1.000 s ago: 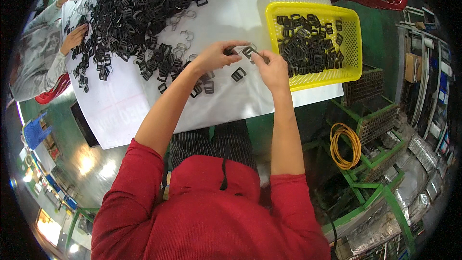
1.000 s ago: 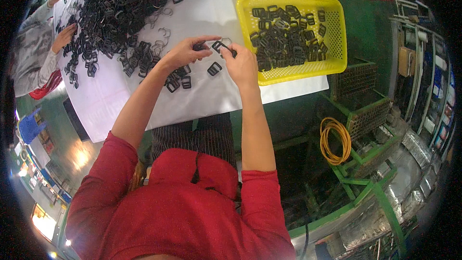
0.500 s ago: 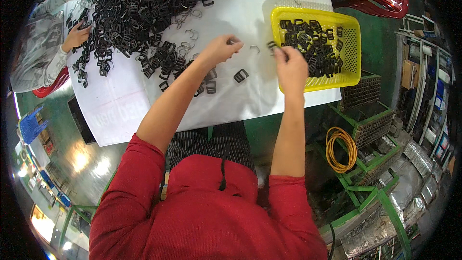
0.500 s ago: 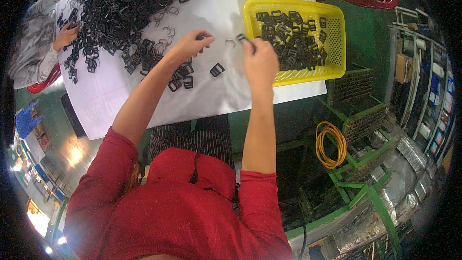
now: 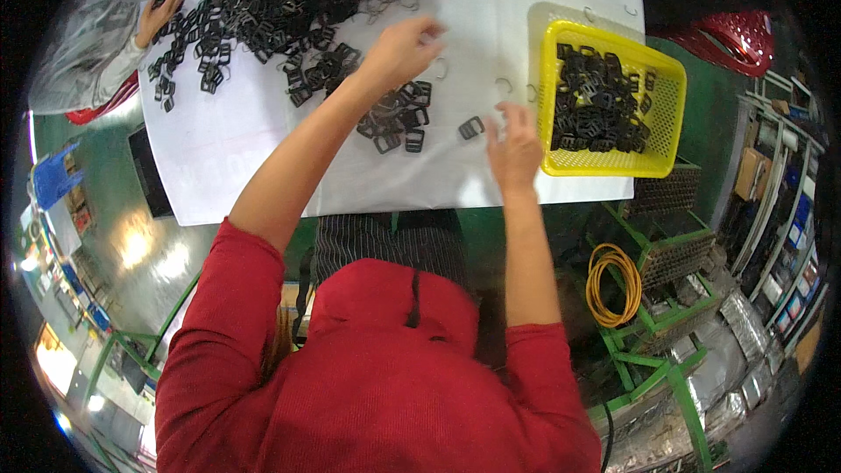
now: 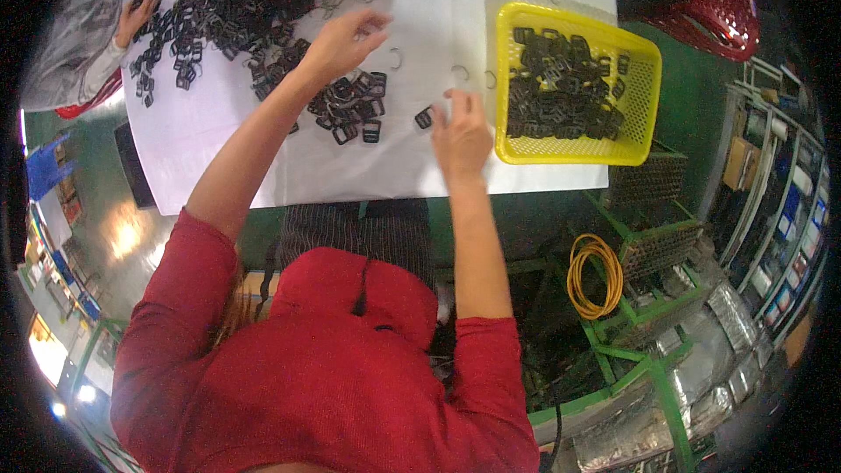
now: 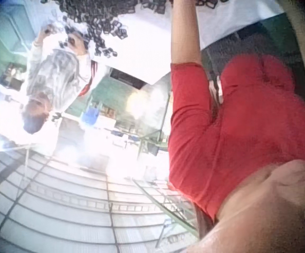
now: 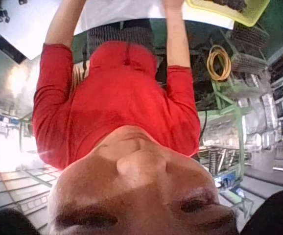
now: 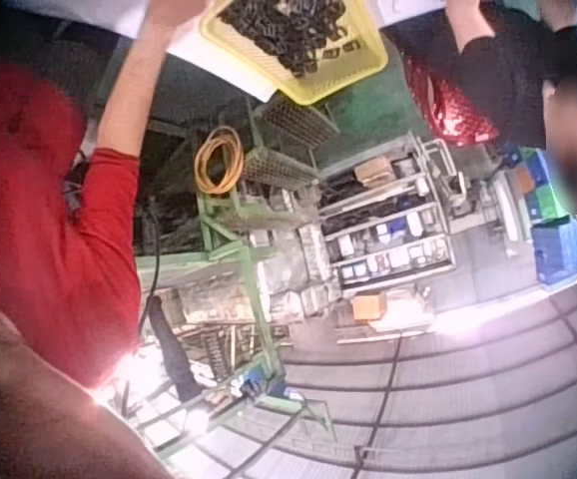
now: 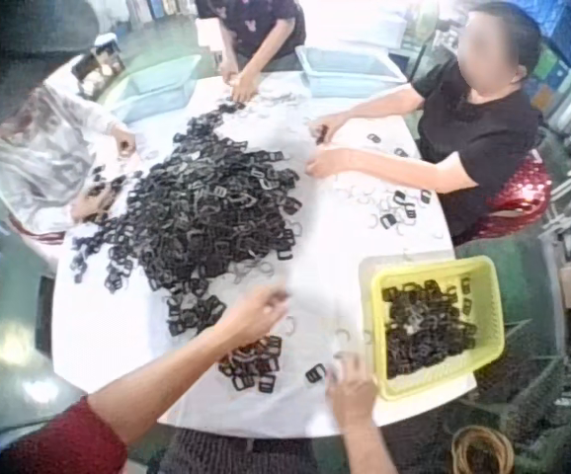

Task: The person assembles small black plastic buckles with metal hooks by hand at a white table. They pick up buckles and hooks, attach them together, and place the finished assemblies into a yellow basket. Another person works alongside at the same table.

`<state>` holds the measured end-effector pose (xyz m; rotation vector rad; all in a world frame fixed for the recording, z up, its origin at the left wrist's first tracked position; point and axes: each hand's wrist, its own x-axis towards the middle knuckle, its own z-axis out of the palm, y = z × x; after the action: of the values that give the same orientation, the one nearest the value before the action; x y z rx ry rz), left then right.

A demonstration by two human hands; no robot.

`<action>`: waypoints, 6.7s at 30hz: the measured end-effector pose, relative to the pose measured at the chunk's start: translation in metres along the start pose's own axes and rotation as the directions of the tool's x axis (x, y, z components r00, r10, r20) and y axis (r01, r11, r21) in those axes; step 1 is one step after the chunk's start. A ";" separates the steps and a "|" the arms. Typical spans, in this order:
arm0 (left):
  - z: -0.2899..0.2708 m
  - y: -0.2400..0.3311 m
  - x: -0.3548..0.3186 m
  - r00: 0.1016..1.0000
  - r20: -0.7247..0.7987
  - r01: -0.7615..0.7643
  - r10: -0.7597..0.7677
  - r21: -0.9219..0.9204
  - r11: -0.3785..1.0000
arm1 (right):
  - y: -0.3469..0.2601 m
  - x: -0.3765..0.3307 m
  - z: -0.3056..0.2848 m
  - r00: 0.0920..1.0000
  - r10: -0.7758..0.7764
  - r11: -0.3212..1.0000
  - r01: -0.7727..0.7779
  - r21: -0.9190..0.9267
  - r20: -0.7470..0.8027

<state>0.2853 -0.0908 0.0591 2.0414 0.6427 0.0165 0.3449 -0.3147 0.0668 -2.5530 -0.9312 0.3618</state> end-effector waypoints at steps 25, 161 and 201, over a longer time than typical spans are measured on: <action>-0.028 -0.089 -0.063 0.898 -0.439 0.058 0.033 0.193 0.979 | -0.066 0.105 0.101 0.909 0.249 0.961 -0.275 0.030 0.333; -0.027 -0.137 -0.203 0.818 0.386 0.337 -0.425 -0.922 -0.189 | -0.103 -0.033 0.110 0.894 -0.090 0.993 0.050 0.104 0.438; 0.064 -0.079 -0.176 0.793 0.225 0.609 -0.566 -0.297 0.736 | -0.057 -0.061 0.117 0.957 0.092 0.815 -0.231 0.532 0.275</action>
<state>0.1161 -0.1890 0.0035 1.4021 1.1042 -0.3406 0.2243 -0.2829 -0.0051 -2.0644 -0.5618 0.8719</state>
